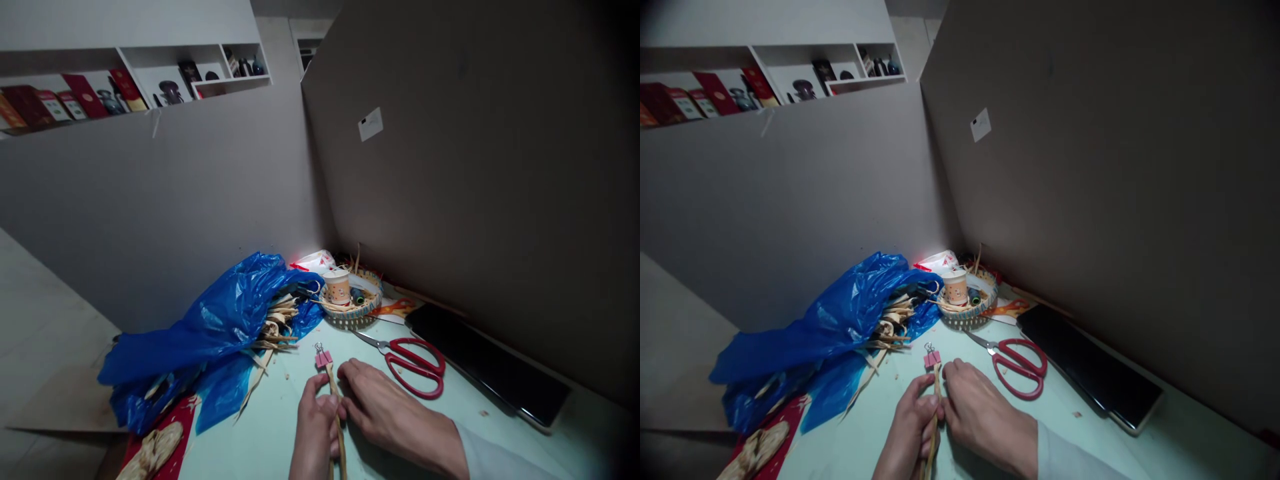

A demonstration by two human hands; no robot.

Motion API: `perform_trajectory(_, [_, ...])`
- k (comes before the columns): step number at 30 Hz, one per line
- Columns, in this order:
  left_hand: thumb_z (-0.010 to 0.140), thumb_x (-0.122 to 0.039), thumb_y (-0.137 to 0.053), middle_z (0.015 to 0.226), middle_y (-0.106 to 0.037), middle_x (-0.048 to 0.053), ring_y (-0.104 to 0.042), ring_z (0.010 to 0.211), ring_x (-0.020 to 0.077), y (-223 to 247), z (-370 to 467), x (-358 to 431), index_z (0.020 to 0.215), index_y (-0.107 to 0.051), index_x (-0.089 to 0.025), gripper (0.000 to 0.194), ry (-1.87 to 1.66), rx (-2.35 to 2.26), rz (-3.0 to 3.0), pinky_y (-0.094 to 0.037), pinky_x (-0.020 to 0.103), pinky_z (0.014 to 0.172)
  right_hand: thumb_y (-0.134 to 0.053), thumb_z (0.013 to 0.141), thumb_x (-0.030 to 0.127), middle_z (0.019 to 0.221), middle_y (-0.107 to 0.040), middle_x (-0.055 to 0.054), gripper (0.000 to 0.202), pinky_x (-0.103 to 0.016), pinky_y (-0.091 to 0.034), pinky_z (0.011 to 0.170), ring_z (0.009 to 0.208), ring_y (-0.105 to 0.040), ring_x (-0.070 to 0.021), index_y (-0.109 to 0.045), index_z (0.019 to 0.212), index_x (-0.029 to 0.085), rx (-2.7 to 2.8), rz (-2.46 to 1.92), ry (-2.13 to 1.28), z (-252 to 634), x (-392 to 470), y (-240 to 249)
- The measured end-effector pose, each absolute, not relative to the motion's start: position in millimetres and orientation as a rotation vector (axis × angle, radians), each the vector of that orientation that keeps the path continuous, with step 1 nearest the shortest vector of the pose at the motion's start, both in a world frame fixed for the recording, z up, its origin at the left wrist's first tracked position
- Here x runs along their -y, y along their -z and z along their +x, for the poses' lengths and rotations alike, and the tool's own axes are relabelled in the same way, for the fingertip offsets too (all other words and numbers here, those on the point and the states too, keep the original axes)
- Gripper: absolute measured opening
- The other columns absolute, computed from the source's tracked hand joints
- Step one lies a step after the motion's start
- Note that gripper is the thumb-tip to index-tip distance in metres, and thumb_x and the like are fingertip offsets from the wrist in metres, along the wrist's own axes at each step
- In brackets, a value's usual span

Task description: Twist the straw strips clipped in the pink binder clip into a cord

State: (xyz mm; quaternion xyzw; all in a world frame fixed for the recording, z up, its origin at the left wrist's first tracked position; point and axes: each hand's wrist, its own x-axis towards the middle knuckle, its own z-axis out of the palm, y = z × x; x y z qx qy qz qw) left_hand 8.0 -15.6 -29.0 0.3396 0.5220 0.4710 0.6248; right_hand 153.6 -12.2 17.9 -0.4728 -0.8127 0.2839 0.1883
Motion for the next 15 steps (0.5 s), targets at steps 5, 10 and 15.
perform_trajectory(5, [0.066,-0.045,-0.074,0.056,-0.053,-0.010,-0.017,0.035,-0.0009,21.7,1.3,17.6,0.110,-0.042,-0.019,0.060,-1.035,-1.134,0.801,-0.008,0.017,0.038,-0.038,0.094,0.019,0.103,-0.061,-0.015,0.021,-0.036,-0.045,0.086,0.092,-0.058,-0.0241,-0.057,0.101,0.011,2.359,-1.313,-0.796,149.9,10.2,-14.3])
perform_trajectory(10, [0.063,-0.053,-0.076,0.050,-0.043,-0.013,-0.017,0.035,0.0001,18.3,1.4,18.6,0.096,-0.047,-0.019,0.055,-0.974,-1.133,0.871,-0.012,0.016,0.036,-0.037,0.097,0.027,0.097,-0.062,-0.013,0.022,-0.033,-0.044,0.077,0.086,-0.057,-0.0231,-0.054,0.097,0.013,2.362,-1.277,-0.806,153.6,7.1,-15.6])
perform_trajectory(15, [0.068,-0.055,-0.071,0.041,-0.037,-0.014,-0.020,0.031,0.0013,20.3,6.9,21.2,0.076,-0.046,-0.021,0.043,-0.950,-1.177,0.952,-0.014,0.016,0.032,-0.037,0.095,0.025,0.094,-0.063,-0.013,0.020,-0.031,-0.042,0.072,0.084,-0.056,-0.0228,-0.051,0.103,0.014,2.336,-1.274,-0.884,159.6,6.4,-15.5])
